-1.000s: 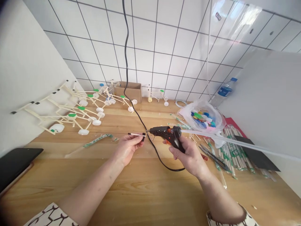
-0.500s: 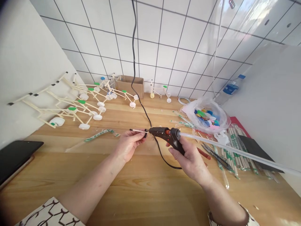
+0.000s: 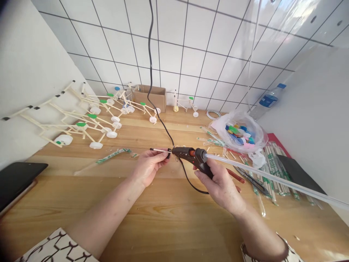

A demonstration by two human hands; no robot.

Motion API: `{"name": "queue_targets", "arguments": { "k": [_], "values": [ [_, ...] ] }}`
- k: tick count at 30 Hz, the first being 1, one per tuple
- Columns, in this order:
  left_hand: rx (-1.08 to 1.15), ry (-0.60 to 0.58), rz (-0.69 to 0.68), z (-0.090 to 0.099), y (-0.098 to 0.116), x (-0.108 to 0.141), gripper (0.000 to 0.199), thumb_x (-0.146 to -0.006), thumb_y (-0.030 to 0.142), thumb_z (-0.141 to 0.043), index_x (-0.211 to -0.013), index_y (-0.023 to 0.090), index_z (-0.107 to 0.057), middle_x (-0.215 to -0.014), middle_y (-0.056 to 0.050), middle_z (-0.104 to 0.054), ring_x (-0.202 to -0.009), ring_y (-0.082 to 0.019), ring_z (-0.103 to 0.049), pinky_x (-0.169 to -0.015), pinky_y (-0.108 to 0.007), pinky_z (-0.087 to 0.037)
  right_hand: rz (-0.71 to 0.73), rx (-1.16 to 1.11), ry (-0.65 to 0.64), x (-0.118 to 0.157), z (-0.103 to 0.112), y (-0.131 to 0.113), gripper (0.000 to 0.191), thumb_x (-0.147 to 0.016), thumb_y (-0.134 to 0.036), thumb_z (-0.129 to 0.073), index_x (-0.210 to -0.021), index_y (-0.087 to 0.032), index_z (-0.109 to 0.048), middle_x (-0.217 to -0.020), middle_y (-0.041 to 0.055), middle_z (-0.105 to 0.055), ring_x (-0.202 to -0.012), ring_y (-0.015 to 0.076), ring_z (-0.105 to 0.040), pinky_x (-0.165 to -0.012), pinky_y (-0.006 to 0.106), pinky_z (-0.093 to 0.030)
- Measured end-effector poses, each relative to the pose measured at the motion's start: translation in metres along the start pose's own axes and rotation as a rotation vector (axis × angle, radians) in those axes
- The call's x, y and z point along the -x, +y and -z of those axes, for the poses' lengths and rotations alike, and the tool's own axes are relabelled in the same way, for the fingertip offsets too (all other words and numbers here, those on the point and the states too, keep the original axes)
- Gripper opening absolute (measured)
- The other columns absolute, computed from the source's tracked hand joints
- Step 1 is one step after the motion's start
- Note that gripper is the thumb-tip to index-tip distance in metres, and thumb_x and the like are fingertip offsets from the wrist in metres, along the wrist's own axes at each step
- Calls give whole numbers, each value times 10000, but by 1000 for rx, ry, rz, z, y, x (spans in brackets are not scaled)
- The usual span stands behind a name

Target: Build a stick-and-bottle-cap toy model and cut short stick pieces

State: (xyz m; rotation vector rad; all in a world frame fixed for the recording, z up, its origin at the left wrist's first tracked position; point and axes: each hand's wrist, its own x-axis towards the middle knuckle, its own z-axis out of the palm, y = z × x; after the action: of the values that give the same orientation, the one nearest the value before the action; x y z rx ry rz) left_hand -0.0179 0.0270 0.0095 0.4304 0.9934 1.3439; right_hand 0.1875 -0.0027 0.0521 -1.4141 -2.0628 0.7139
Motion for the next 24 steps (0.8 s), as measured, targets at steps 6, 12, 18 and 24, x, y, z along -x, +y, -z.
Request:
{"name": "queue_targets", "arguments": {
  "k": [6,12,18,24],
  "values": [
    [5,0,2,0,1,0,186,-467,166,-777,-623,118,-688,-566,-24,-645,-492,-99,-559,-513,-220,-417,-6,29,5,1,0,2,178,-824,-365,-503,-913,-223,-562,-614,-4,-490,-548,150,-455,-502,275,-382],
    [11,-6,3,2,-1,-1,212,-449,171,-790,-627,116,-691,-569,-24,-645,-500,-102,-564,-519,-220,-422,-10,29,14,1,0,1,179,-827,-357,-498,-921,-217,-556,-699,20,-561,-603,163,-494,-530,284,-397],
    [13,-16,5,2,-1,-1,203,-458,159,-792,-627,116,-689,-574,-23,-645,-500,-101,-565,-526,-226,-426,2,55,20,1,0,-2,146,-820,-341,-510,-890,-223,-561,-705,26,-580,-632,179,-527,-538,291,-417],
    [17,-9,1,2,0,-1,207,-457,163,-789,-633,115,-691,-572,-21,-652,-488,-96,-565,-513,-215,-422,35,64,49,1,0,0,126,-797,-315,-538,-868,-222,-584,-646,24,-563,-603,176,-528,-493,271,-428]
  ]
}}
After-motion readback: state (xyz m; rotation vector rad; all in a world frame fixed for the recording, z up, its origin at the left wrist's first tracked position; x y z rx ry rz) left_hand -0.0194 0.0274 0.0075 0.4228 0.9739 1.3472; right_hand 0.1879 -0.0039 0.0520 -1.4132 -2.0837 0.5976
